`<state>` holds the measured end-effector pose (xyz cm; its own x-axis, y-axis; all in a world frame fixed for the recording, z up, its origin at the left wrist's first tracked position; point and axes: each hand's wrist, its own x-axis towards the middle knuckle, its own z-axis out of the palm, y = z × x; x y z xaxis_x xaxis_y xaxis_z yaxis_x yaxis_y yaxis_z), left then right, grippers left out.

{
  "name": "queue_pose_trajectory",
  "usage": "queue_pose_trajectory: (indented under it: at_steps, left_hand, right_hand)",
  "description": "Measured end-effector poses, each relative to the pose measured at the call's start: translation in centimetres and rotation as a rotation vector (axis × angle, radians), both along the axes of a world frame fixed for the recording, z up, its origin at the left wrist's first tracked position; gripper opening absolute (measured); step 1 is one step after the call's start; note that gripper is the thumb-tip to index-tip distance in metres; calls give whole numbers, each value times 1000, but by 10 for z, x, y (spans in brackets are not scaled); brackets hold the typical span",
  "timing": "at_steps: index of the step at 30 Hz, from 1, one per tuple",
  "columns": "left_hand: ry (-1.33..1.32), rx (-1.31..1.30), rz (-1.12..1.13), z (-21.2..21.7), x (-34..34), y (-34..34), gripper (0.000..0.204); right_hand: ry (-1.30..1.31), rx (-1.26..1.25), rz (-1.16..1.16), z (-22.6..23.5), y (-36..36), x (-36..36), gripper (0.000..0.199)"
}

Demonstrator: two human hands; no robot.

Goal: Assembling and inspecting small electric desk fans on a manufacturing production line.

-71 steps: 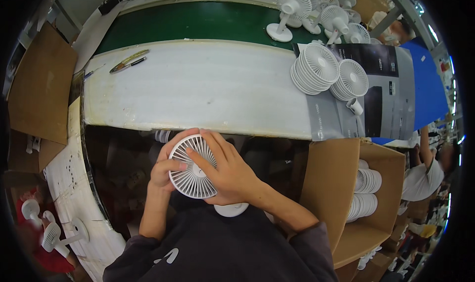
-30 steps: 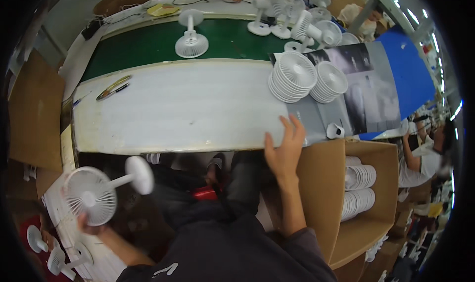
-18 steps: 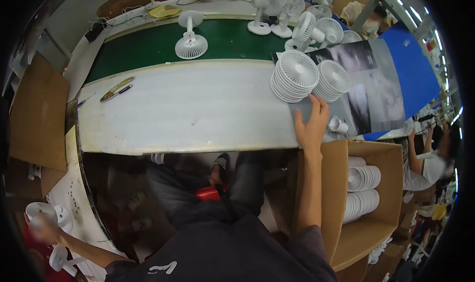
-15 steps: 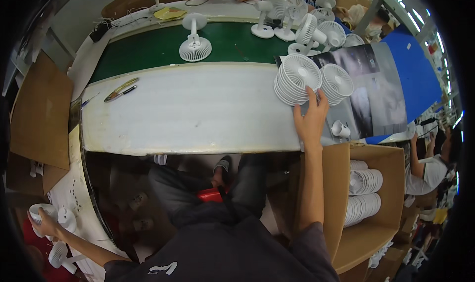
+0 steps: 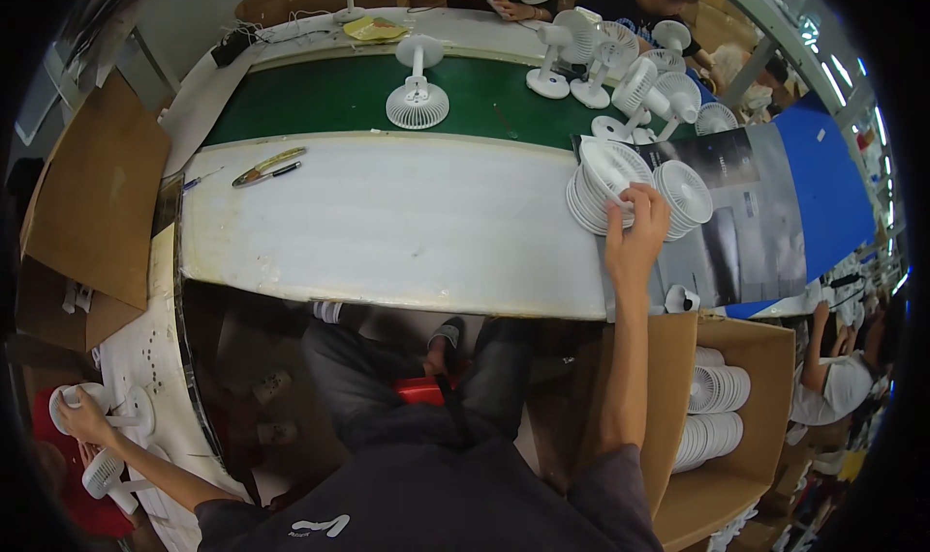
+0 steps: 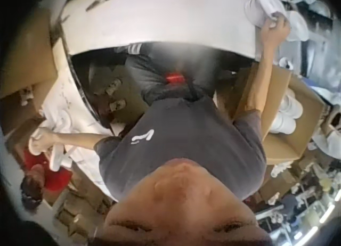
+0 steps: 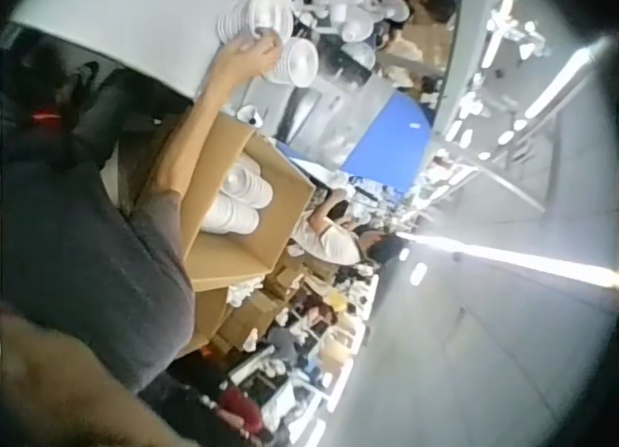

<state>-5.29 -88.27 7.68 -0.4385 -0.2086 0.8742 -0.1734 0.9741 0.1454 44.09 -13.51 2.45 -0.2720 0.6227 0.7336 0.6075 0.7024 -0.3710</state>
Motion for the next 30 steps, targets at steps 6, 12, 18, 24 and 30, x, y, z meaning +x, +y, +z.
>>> queue_pose_trajectory:
  at_steps: [6, 12, 18, 24, 30]
  left_hand:
    - [270, -199, -521, -11, 38, 184, 33]
    - [-122, -12, -1440, -62, 73, 467, 26]
    - [-375, -244, -1596, -73, 69, 686, 35]
    - [-585, -367, -1393, -113, 62, 804, 42]
    - [-577, -382, -1359, -113, 44, 815, 44]
  right_hand:
    - [458, -425, 407, -8, -35, -25, 25]
    - [151, -284, 262, -93, -19, -85, 41]
    - [-109, -197, 148, -114, -34, -90, 42]
    - [-103, -199, 138, -99, -31, -90, 37]
    - [-91, -227, 124, -98, -28, -95, 36]
